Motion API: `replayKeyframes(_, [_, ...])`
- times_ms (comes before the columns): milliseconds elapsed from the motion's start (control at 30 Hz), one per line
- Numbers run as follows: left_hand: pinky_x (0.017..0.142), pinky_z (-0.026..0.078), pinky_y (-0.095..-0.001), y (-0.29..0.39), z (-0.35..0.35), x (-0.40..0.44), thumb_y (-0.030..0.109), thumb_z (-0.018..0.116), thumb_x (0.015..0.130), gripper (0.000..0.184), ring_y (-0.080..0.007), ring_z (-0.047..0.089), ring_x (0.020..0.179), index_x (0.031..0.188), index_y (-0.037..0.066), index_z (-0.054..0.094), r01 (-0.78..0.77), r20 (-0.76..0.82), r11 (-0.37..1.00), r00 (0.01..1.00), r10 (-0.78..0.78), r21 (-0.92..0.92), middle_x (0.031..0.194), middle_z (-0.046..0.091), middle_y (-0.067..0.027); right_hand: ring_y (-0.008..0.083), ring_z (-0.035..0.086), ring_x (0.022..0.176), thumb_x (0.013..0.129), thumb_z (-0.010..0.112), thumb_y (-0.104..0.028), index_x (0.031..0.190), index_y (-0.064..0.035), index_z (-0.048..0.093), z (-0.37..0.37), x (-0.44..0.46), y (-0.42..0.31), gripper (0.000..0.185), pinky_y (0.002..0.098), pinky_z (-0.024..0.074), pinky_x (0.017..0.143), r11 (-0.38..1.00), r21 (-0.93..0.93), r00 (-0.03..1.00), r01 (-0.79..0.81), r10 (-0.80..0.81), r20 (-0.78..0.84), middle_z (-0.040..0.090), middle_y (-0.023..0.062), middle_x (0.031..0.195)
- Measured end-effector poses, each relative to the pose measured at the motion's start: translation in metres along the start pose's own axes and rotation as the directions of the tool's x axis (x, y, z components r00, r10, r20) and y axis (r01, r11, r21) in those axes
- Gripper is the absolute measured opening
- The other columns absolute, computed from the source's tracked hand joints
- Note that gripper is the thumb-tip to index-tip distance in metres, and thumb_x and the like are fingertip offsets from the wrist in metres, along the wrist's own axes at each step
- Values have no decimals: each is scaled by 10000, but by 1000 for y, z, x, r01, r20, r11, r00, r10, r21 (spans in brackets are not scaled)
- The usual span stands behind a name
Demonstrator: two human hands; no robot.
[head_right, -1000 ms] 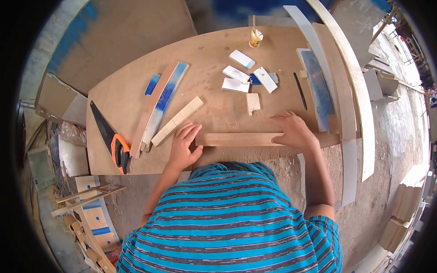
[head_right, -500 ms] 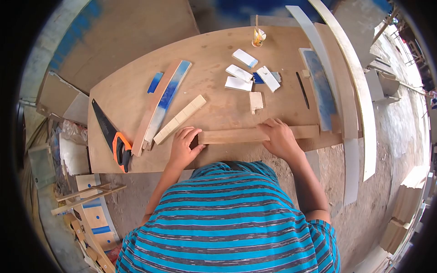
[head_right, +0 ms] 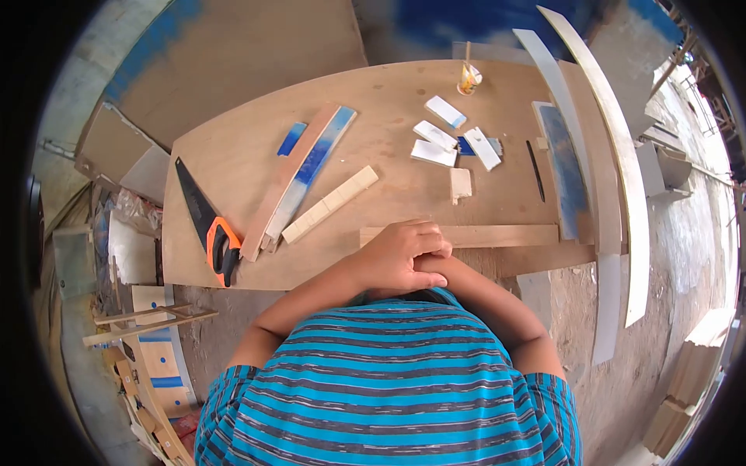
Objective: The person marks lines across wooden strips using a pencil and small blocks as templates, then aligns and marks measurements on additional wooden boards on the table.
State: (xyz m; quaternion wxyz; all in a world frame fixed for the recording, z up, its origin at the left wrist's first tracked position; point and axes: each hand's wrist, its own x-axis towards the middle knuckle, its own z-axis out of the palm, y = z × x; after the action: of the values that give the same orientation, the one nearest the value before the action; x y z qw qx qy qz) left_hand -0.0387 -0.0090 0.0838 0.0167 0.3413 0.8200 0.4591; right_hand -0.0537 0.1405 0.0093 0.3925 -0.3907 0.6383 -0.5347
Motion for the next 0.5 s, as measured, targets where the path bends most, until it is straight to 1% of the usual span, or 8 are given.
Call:
replayKeyframes(33, [702, 491, -393, -2, -2, -1, 359, 818, 723, 386, -293, 594, 817, 872, 58, 626, 46, 23, 998, 999, -45, -51, 881, 612, -88, 286, 646, 919, 788, 751, -207, 988, -67, 713, 0, 4, -1, 246, 421, 530, 800, 1000, 10, 999, -13, 12, 30, 680, 139, 1028])
replayKeyframes(133, [666, 473, -435, 2, -8, -6, 408, 802, 688, 438, -325, 607, 777, 824, 47, 595, 225, 102, 974, 970, -223, -11, 892, 626, -122, 269, 647, 891, 790, 761, -228, 965, -62, 710, 1, 13, -3, 247, 410, 534, 790, 999, 15, 993, -49, 47, 105, 685, 133, 1006])
replayKeyframes(233, [582, 419, -393, 0, -10, -16, 371, 831, 719, 440, -279, 552, 680, 748, 57, 524, 232, -9, 968, 972, -234, -95, 780, 559, -80, 253, 649, 862, 792, 771, -250, 943, -58, 707, -1, 22, -9, 253, 399, 537, 780, 997, 1, 983, -75, 74, 168, 690, 127, 985])
replayKeyframes(300, [564, 410, -387, -6, -6, -18, 354, 834, 727, 429, -278, 530, 640, 737, 62, 519, 62, -201, 992, 976, -83, -107, 725, 528, -81, 242, 649, 843, 794, 778, -265, 928, -55, 704, -4, 29, -14, 260, 391, 540, 773, 996, -26, 977, -90, 93, 193, 693, 123, 970])
replayKeyframes(333, [556, 406, -384, -8, -5, -19, 346, 835, 731, 425, -277, 519, 620, 731, 64, 517, -28, -293, 995, 956, -3, -101, 698, 512, -81, 237, 650, 834, 794, 781, -272, 921, -53, 703, -4, 32, -18, 265, 387, 541, 770, 995, -41, 973, -96, 103, 206, 694, 120, 963])
replayKeyframes(433, [553, 405, -381, 0, -10, -30, 304, 828, 751, 399, -266, 518, 619, 717, 64, 511, 119, -279, 989, 950, -141, -92, 674, 501, -77, 220, 651, 805, 796, 791, -294, 899, -48, 700, -7, 39, -30, 281, 376, 545, 760, 984, -130, 961, -119, 147, 233, 699, 114, 941])
replayKeyframes(467, [557, 418, -383, -6, -13, -38, 292, 820, 756, 371, -264, 537, 628, 726, 63, 529, 134, -214, 986, 965, -152, -96, 692, 526, -78, 215, 651, 796, 797, 794, -301, 891, -47, 699, -13, 41, -36, 287, 372, 546, 756, 970, -199, 952, -141, 188, 242, 701, 112, 934])
replayKeyframes(500, [560, 432, -385, -12, -17, -49, 280, 813, 760, 344, -262, 556, 637, 736, 62, 548, 147, -145, 984, 976, -160, -99, 710, 552, -80, 209, 652, 786, 797, 798, -308, 884, -45, 698, -24, 40, -41, 294, 369, 548, 753, 936, -299, 931, -186, 265, 250, 702, 110, 927])
